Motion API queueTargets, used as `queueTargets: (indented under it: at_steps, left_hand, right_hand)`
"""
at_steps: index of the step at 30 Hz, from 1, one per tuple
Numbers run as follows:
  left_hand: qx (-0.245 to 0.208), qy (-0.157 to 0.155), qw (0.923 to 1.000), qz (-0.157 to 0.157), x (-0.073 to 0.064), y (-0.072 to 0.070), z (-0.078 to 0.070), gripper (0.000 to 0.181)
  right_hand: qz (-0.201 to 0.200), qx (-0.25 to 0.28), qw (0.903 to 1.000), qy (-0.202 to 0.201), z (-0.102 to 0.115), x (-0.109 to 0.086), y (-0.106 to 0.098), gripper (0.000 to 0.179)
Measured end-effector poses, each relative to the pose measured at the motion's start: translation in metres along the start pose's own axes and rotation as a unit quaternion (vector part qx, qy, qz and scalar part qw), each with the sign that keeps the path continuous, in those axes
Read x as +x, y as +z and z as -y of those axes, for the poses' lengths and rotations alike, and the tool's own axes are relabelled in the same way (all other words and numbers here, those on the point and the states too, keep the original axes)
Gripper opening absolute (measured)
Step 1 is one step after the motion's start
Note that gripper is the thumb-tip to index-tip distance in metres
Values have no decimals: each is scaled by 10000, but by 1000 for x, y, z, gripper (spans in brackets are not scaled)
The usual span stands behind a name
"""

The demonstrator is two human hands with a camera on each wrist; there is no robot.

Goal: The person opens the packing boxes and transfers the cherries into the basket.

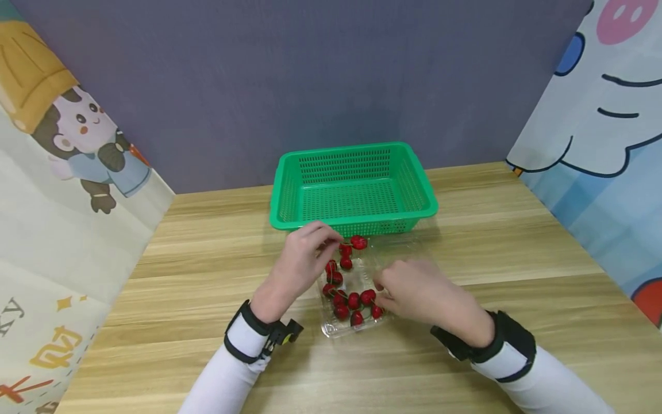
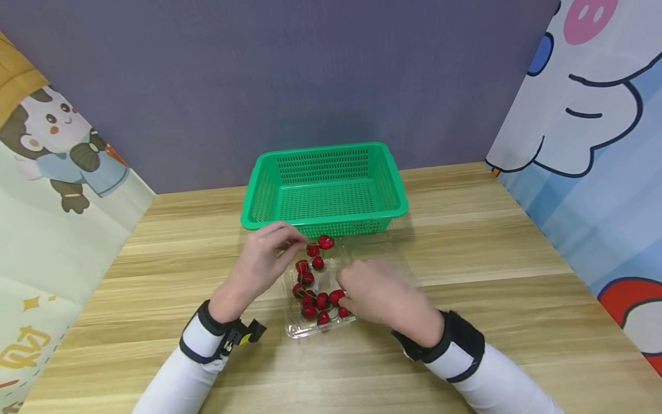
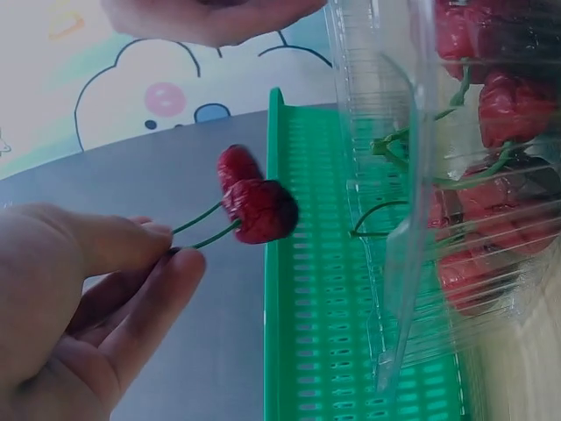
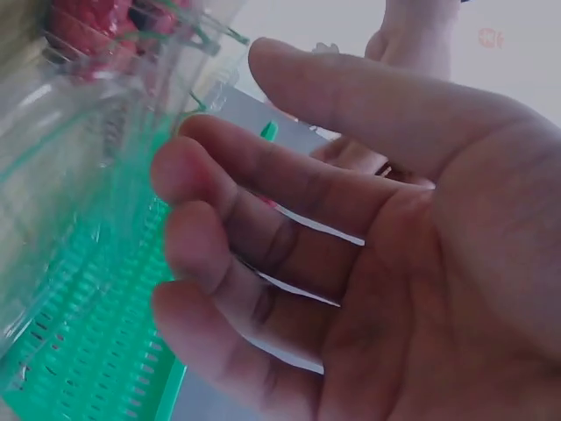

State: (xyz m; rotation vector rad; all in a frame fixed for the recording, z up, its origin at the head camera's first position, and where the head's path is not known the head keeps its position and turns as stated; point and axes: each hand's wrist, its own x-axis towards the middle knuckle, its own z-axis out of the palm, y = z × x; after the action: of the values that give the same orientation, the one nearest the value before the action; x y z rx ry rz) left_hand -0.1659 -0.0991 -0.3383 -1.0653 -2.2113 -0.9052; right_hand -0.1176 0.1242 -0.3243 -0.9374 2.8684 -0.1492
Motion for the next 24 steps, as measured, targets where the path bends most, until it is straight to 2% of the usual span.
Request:
queueTargets:
  at_steps: [5, 13, 24]
  left_hand:
    - [113, -100, 9991, -389, 1, -1, 1, 15]
    - [242, -332, 9919, -1201, 5, -4, 6, 11]
    - [371, -914, 9781, -1832, 3, -4, 14, 7]
  right_hand:
    - [-5, -35, 10000, -42, 6, -1, 2, 26]
    - [-102, 16, 9988, -487, 10, -1, 6, 26]
    - [-277, 176, 9977, -594, 12, 1, 14, 32]
